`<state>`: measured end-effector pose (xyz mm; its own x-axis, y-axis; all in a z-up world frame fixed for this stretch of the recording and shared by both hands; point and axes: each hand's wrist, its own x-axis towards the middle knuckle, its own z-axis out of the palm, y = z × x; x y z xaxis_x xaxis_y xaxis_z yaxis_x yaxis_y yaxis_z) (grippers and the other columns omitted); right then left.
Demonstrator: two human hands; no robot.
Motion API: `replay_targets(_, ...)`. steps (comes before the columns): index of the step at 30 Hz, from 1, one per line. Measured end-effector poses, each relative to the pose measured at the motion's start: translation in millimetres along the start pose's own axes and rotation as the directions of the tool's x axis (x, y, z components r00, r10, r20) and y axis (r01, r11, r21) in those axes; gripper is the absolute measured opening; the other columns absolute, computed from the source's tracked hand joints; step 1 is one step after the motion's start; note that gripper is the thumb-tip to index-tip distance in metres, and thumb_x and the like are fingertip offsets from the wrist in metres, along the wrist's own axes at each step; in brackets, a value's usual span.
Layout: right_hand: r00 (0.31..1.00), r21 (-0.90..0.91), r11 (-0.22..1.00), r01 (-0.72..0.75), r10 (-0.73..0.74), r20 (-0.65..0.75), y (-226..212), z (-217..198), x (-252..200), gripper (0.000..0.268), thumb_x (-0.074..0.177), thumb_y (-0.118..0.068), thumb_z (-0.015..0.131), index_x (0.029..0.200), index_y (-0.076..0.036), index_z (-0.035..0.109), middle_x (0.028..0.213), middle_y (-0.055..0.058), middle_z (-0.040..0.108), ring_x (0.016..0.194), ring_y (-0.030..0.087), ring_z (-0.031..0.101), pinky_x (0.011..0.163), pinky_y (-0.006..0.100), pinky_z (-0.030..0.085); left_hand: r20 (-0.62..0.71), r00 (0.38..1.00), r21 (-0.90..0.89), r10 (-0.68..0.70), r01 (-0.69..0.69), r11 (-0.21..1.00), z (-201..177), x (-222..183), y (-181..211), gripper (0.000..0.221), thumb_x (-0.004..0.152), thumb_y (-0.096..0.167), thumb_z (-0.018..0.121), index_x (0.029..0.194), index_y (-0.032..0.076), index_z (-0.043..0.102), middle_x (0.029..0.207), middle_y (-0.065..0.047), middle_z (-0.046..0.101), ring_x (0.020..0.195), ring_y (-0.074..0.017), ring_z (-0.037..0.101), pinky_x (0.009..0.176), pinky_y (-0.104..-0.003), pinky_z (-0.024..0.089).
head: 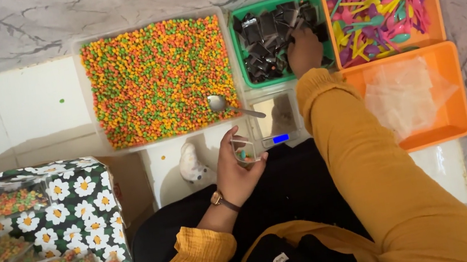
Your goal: The person scoops small colorful candies into a plastic cup using a spoon, weighs it on a digital scale, and transfers the candies into a small plastic bag which they then seal by hand.
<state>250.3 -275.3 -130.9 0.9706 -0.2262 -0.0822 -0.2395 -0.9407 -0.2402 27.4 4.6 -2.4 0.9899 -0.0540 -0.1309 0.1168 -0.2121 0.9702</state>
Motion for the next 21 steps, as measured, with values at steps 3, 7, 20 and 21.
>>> replay_targets(3, 0.991, 0.251, 0.965, -0.08, 0.104, -0.082, 17.3, 13.9, 6.6, 0.024, 0.105, -0.012, 0.052, 0.121, -0.003, 0.067, 0.109, 0.014, 0.066, 0.103, 0.028, 0.069, 0.085, 0.037, 0.058, 0.01, 1.0, 0.012, -0.016, 0.016, 1.0, -0.2, 0.7, -3.1, 0.088, 0.074, 0.021, 0.089, 0.145, 0.0, 0.042, 0.114, -0.016, 0.066, 0.109, -0.0344, 0.067, 0.095, -0.043, 0.055)
replay_targets(7, 0.962, 0.721, 0.65, -0.239, 0.257, 0.088, 7.5, -5.3, -2.0, 0.014, 0.1, -0.014, 0.052, 0.107, -0.007, 0.062, 0.098, 0.007, 0.062, 0.088, 0.018, 0.067, 0.075, 0.032, 0.065, -0.001, 1.0, 0.008, 0.008, -0.008, 1.0, -3.1, 2.0, 2.4, 0.088, 0.075, 0.019, 0.089, 0.146, 0.0, 0.041, 0.114, -0.017, 0.065, 0.109, -0.0337, 0.067, 0.095, -0.043, 0.055)
replay_targets(20, 0.868, 0.738, 0.532, 0.414, -0.476, -0.144, -81.9, -172.6, -170.5, 0.018, 0.082, 0.001, 0.076, 0.096, -0.01, 0.079, 0.094, 0.01, 0.07, 0.09, 0.024, 0.068, 0.082, 0.034, 0.058, -0.055, 0.961, 0.063, 0.27, -0.267, 0.962, -8.1, -18.9, 24.6, 0.088, 0.07, 0.014, 0.089, 0.142, -0.007, 0.044, 0.113, -0.024, 0.061, 0.107, -0.0432, 0.064, 0.091, -0.05, 0.055)
replay_targets(21, 0.848, 0.689, 0.571, 0.447, -0.516, -0.124, -91.1, -192.5, -192.2, 0.018, 0.081, 0.004, 0.076, 0.095, -0.008, 0.079, 0.096, 0.012, 0.07, 0.085, 0.027, 0.068, 0.073, 0.034, 0.061, -0.062, 0.948, 0.057, 0.313, -0.309, 0.949, -7.0, -25.7, 30.4, 0.088, 0.068, 0.014, 0.089, 0.14, -0.007, 0.045, 0.111, -0.024, 0.06, 0.104, -0.0433, 0.063, 0.091, -0.051, 0.055)
